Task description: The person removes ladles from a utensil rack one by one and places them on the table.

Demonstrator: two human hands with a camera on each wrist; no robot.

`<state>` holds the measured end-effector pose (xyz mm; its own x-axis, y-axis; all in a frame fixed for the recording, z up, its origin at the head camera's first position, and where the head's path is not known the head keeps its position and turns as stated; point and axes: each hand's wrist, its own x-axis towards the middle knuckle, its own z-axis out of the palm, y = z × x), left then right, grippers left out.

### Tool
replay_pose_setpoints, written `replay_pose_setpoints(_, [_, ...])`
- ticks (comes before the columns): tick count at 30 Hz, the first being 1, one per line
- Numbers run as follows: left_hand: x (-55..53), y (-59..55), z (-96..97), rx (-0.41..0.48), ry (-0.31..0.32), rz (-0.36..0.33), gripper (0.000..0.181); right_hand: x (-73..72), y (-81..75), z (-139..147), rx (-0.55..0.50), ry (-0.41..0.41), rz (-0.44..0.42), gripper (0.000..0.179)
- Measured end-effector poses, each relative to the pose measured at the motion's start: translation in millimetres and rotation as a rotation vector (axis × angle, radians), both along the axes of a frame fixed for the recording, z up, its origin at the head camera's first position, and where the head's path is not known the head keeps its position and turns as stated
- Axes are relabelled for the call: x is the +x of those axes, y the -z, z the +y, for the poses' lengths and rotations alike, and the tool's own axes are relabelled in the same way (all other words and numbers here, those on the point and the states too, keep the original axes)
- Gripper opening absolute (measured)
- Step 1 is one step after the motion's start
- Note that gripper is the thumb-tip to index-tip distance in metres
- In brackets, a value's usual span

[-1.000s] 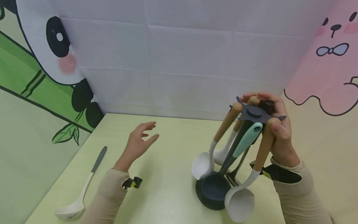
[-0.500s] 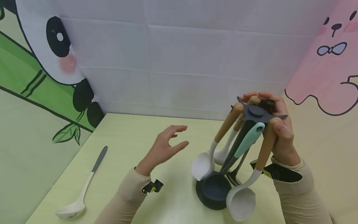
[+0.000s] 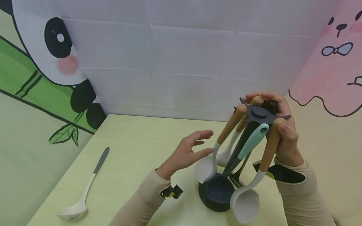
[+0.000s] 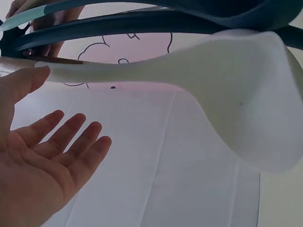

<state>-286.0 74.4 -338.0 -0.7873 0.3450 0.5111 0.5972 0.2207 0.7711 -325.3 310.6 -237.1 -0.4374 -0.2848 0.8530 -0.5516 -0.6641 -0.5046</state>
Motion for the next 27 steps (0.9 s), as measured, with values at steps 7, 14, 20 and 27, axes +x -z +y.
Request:
replay_pose_setpoints(7, [-6.5, -5.6, 26.3, 0.062, 0.054, -0.031, 0.045, -14.4, -7.6, 7, 0.009, -0.047, 0.011, 0.053])
replay_pose_setpoints(14, [-12.0, -7.7, 40.2, 0.095, 0.072, -0.045, 0.032, -23.7, -11.7, 14, -0.001, -0.099, -0.008, 0.055])
replay_pose_setpoints(20, [-11.2, -7.0, 42.3, 0.103, 0.082, -0.047, 0.025, -23.0, -11.6, 14, -0.017, -0.117, -0.024, 0.054])
replay_pose_setpoints(27, [-8.9, -8.4, 42.6, 0.079, 0.049, -0.050, 0.026, -22.7, -12.1, 13, -0.010, -0.115, -0.019, 0.053])
